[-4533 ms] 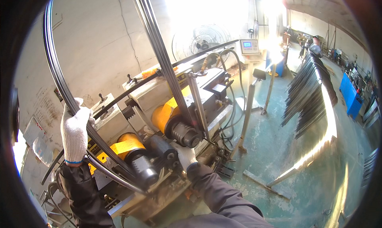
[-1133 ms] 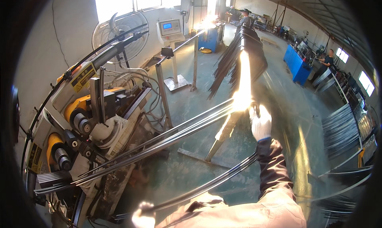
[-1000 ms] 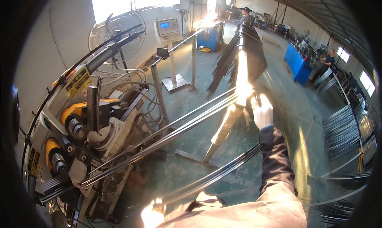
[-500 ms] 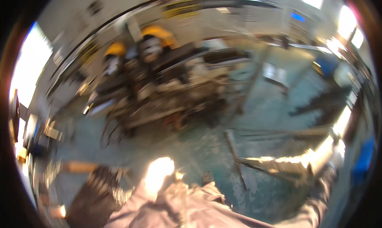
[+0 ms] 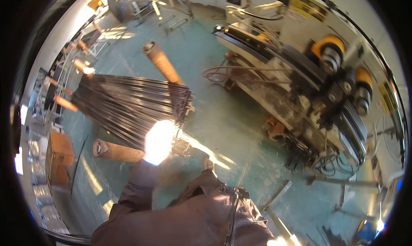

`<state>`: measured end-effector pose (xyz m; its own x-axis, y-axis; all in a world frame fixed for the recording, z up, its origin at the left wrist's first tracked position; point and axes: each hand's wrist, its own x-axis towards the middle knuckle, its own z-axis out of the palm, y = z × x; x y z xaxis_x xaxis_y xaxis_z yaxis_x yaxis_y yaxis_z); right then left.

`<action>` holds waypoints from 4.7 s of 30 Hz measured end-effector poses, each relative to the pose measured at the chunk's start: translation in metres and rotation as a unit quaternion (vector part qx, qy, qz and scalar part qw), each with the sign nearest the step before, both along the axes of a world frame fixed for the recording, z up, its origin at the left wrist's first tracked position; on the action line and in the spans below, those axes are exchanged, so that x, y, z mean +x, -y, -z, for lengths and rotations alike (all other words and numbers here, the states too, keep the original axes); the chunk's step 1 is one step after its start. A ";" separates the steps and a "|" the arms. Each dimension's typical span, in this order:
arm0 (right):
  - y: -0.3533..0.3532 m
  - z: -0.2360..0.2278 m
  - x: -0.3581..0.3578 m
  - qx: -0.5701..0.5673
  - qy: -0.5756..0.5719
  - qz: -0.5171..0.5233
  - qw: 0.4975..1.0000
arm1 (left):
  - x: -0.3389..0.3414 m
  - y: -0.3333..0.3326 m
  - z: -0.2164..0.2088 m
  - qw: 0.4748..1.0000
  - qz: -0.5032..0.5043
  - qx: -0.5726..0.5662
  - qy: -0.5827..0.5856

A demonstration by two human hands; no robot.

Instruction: The person repeatedly picks up bundles of long metal rods from a floor rack and feeds them into a machine with rotating rollers. The rods are processed and then placed into a vertical rack. The person wears gloves and continues the cycle throughout the clip.

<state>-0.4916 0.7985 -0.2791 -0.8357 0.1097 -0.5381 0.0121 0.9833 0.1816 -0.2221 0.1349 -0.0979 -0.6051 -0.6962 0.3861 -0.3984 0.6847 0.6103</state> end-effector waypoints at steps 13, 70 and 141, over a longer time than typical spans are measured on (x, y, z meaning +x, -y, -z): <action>0.641 -0.076 -0.021 -0.399 0.048 -0.390 0.829 | 0.277 0.121 -0.080 0.885 -0.448 0.068 0.108; 0.443 -0.223 -0.172 -0.016 0.109 -0.482 0.869 | 0.093 0.118 0.123 0.583 -0.263 0.624 -0.449; 0.515 -0.187 -0.505 -0.775 -0.351 0.468 0.238 | -0.587 0.438 -0.039 0.675 0.195 0.636 -0.320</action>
<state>-0.9964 0.2835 -0.0923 -0.7791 0.5493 -0.3022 -0.1505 -0.6318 -0.7604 -0.8087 -0.3027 -0.0590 -0.8309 -0.5464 -0.1050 0.2839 -0.5787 0.7645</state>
